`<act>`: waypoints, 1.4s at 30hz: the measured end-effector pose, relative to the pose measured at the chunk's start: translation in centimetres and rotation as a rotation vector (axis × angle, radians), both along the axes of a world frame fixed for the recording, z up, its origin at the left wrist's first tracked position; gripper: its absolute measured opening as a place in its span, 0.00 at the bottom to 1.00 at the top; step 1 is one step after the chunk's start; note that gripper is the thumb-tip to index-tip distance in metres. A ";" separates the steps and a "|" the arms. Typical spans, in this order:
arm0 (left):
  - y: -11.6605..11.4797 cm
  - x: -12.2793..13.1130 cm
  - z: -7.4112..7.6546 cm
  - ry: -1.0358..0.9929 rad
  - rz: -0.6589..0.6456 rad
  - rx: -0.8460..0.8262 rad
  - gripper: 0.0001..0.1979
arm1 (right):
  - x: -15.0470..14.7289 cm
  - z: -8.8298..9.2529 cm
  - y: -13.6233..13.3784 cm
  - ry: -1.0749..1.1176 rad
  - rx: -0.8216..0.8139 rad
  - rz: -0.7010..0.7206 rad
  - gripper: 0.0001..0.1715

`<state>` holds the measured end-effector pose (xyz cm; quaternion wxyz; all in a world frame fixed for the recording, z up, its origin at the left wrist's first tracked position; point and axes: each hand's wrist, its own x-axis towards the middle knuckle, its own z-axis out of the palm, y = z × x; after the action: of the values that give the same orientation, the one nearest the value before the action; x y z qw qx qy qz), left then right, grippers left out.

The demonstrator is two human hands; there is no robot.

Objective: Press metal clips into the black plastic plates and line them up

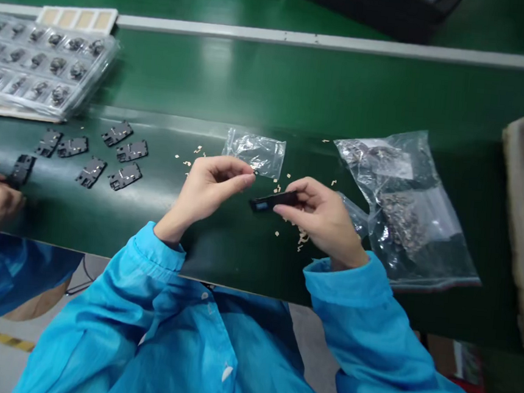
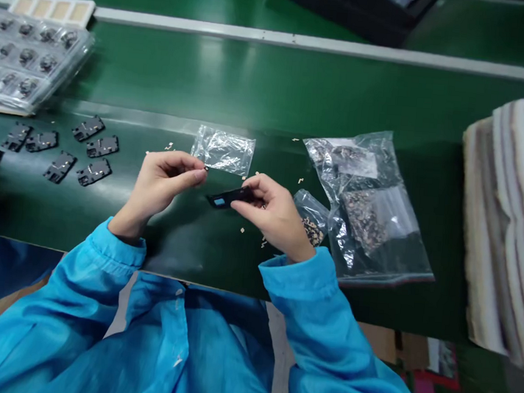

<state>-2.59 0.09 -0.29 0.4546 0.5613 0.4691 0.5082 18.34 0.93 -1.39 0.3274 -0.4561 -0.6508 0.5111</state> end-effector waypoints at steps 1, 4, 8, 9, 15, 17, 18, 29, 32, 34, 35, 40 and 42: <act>-0.1 0.0 0.1 0.034 -0.042 -0.015 0.08 | 0.0 0.0 0.2 0.053 -0.006 -0.057 0.11; -0.3 0.3 0.3 0.116 -0.158 -0.056 0.07 | -0.1 0.1 0.3 0.123 0.012 -0.100 0.09; -0.5 0.8 0.3 0.186 -0.242 -0.128 0.07 | -0.5 0.3 -0.2 0.092 0.035 -0.029 0.08; -0.5 0.9 0.2 0.203 -0.261 -0.152 0.07 | -0.5 0.4 -0.4 0.078 0.038 -0.016 0.08; -0.2 1.0 0.0 0.196 -0.330 -0.332 0.08 | -0.7 0.9 -0.8 0.018 0.075 0.017 0.06; -0.2 1.1 0.1 0.189 -0.323 -0.369 0.08 | -0.7 1.0 -0.8 0.003 0.094 0.017 0.06; -0.1 1.1 0.1 0.185 -0.320 -0.379 0.08 | -0.7 1.1 -0.8 -0.005 0.098 0.018 0.07; 0.0 1.1 0.1 0.146 -0.353 -0.408 0.06 | -0.5 1.2 -1.1 -0.127 0.083 0.032 0.13; -0.1 1.1 0.0 0.137 -0.360 -0.417 0.06 | -0.5 1.2 -1.1 -0.138 0.070 0.035 0.14; -0.1 1.2 0.0 0.132 -0.356 -0.421 0.06 | -0.5 1.3 -1.1 -0.137 0.066 0.035 0.14; -0.2 1.2 0.0 0.127 -0.352 -0.422 0.06 | -0.5 1.3 -1.1 -0.137 0.066 0.033 0.14; -0.2 1.3 -0.2 0.089 -0.341 -0.406 0.06 | -0.6 1.2 -1.0 -0.101 0.077 0.027 0.14; -0.2 1.4 -0.2 0.086 -0.336 -0.410 0.07 | -0.6 1.1 -1.1 -0.092 0.072 0.032 0.15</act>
<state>-1.22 -0.13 -0.52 0.6165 0.5486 0.4813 0.2955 17.72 -0.13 -0.30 0.3052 -0.4564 -0.6904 0.4711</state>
